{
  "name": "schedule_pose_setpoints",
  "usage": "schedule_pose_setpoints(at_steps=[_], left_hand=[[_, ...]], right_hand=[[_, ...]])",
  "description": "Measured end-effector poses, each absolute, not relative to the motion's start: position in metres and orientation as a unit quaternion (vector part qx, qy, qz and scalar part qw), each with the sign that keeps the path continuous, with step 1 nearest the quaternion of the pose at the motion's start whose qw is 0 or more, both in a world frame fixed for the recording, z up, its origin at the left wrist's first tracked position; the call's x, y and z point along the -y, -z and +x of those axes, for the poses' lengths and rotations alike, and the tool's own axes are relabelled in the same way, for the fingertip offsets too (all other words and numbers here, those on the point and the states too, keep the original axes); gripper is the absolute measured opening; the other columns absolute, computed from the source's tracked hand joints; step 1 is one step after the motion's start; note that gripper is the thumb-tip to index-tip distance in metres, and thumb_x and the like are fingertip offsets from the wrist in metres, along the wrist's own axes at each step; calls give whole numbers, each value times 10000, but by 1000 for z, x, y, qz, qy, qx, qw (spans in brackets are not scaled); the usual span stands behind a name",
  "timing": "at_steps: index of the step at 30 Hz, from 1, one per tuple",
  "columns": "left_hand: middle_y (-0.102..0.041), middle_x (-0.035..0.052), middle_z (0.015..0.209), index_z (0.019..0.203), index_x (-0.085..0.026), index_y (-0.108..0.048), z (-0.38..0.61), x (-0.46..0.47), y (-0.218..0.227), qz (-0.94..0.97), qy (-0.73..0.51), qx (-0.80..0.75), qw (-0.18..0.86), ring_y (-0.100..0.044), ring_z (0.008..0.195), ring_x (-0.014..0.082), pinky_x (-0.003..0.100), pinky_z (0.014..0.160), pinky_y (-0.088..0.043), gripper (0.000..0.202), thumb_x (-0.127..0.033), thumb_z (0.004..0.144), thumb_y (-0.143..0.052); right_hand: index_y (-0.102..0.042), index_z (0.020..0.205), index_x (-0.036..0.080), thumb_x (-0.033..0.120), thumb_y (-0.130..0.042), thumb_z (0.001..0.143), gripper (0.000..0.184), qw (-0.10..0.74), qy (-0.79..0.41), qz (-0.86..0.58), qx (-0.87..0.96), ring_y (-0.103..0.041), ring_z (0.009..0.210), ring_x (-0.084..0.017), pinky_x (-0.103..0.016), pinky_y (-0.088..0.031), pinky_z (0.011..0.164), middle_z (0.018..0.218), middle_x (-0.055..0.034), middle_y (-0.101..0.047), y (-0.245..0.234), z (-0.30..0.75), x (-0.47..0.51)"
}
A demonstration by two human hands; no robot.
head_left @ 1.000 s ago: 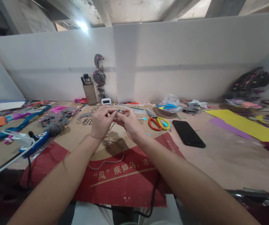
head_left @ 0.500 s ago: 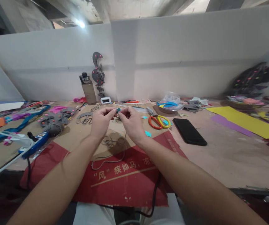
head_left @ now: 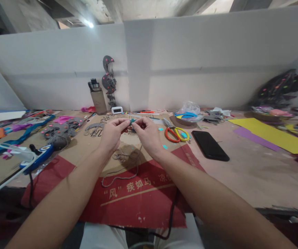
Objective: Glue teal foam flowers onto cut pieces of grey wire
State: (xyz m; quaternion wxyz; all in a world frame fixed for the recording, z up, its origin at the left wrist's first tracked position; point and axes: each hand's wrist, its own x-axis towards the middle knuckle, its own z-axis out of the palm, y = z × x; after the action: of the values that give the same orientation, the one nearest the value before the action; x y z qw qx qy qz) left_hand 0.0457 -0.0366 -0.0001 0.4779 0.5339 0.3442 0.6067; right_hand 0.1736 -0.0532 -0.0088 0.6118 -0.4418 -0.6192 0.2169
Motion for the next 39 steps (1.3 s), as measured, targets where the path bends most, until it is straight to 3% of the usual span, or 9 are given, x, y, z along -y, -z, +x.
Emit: schedule_pose_setpoints(at_steps=[16,24,28,39], left_hand=[[-604,3,610,694,-156,-675,46,36,1,569,-590,-374,434,-505,568,87,220,535,-335,102,-253,665,-688],[-597,0,610,693,-157,-664,46,37,0,579,-587,-386,414,-493,563,87,224,535,-318,106,-259,665,-671],[-591,3,609,677,-157,-663,45,38,-1,564,-588,-388,431,-488,552,86,225,519,-312,114,-261,639,-687],[-584,3,634,770,-138,-695,47,45,-9,507,-562,-360,545,-489,547,74,200,484,-335,246,-298,592,-748]], right_hand=[[-503,656,188,319,-566,747,171,609,-244,-465,595,-447,607,-115,-261,-353,594,643,16,-523,5,171,55],[-551,833,194,324,-588,729,170,617,-270,-451,585,-415,571,-108,-248,-334,548,611,55,-447,6,171,54],[-554,722,181,304,-577,724,125,610,-302,-447,581,-396,558,-105,-248,-321,531,595,41,-463,3,170,56],[-528,677,173,352,-578,709,189,636,-387,-402,533,-367,557,-89,-238,-316,550,608,53,-446,7,173,52]])
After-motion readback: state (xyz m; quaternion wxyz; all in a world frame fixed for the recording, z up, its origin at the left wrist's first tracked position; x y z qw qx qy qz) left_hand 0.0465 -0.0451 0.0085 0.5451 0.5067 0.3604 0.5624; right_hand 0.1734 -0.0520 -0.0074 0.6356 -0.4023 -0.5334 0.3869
